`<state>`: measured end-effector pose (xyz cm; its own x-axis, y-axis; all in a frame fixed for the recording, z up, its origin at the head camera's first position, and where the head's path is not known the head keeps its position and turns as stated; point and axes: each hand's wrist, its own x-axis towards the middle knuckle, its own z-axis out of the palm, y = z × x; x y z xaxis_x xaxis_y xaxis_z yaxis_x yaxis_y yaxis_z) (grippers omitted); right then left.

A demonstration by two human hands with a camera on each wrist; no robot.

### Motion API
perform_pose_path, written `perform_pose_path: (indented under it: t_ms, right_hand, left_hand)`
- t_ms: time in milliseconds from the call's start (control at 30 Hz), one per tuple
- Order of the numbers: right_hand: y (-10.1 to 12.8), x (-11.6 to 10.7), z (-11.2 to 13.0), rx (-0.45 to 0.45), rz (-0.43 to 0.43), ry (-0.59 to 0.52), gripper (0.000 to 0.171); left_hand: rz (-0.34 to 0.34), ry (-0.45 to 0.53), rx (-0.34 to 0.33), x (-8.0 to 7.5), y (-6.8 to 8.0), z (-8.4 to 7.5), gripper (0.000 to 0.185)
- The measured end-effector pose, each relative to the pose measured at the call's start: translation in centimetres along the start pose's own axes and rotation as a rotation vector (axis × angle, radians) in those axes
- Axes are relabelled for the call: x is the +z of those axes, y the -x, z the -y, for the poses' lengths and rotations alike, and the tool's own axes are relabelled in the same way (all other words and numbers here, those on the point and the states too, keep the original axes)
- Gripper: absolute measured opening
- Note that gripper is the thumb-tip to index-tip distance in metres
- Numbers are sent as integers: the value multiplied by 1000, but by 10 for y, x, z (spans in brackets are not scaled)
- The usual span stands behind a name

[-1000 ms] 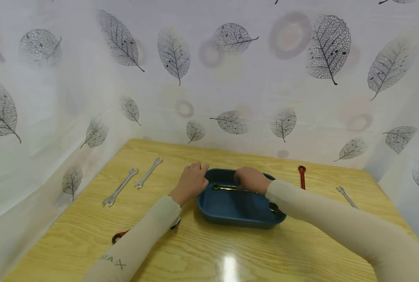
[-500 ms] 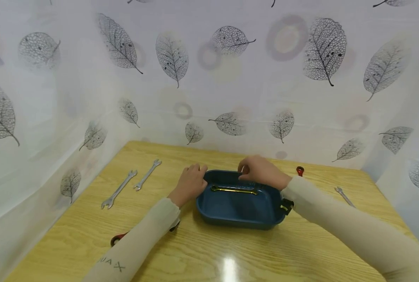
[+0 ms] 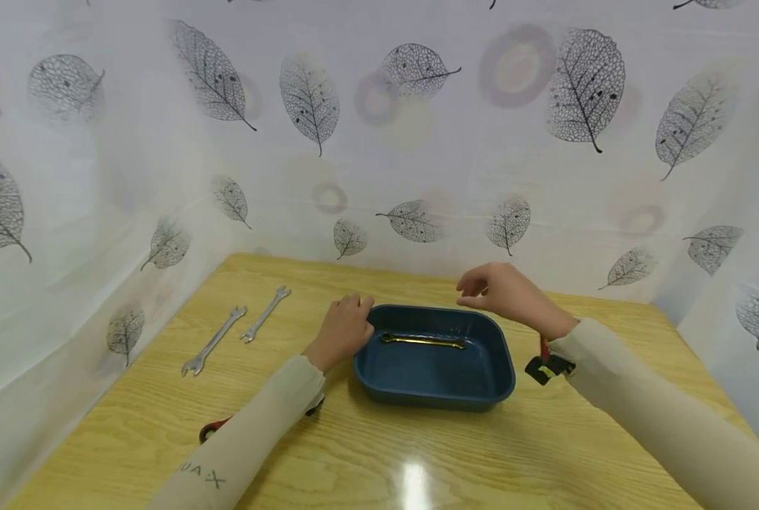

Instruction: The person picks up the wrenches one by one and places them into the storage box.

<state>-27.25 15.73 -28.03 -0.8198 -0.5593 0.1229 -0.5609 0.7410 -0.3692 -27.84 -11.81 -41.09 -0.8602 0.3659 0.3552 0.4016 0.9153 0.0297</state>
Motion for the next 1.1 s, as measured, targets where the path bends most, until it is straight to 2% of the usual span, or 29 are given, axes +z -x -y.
perform_pose_path:
  t_ms: [433,933,1100]
  right_hand:
    - [40,-25,-36,86,-128,-27,22]
    - [81,-31,-87,197,-219,79,20]
    - [95,-33,-107,252,-234,77,23]
  left_hand:
    - [13,-3,-9,0,-3,0,23]
    - [-18,6,5,2,-1,1,18]
    - [-18,12,7,4,-2,1,19]
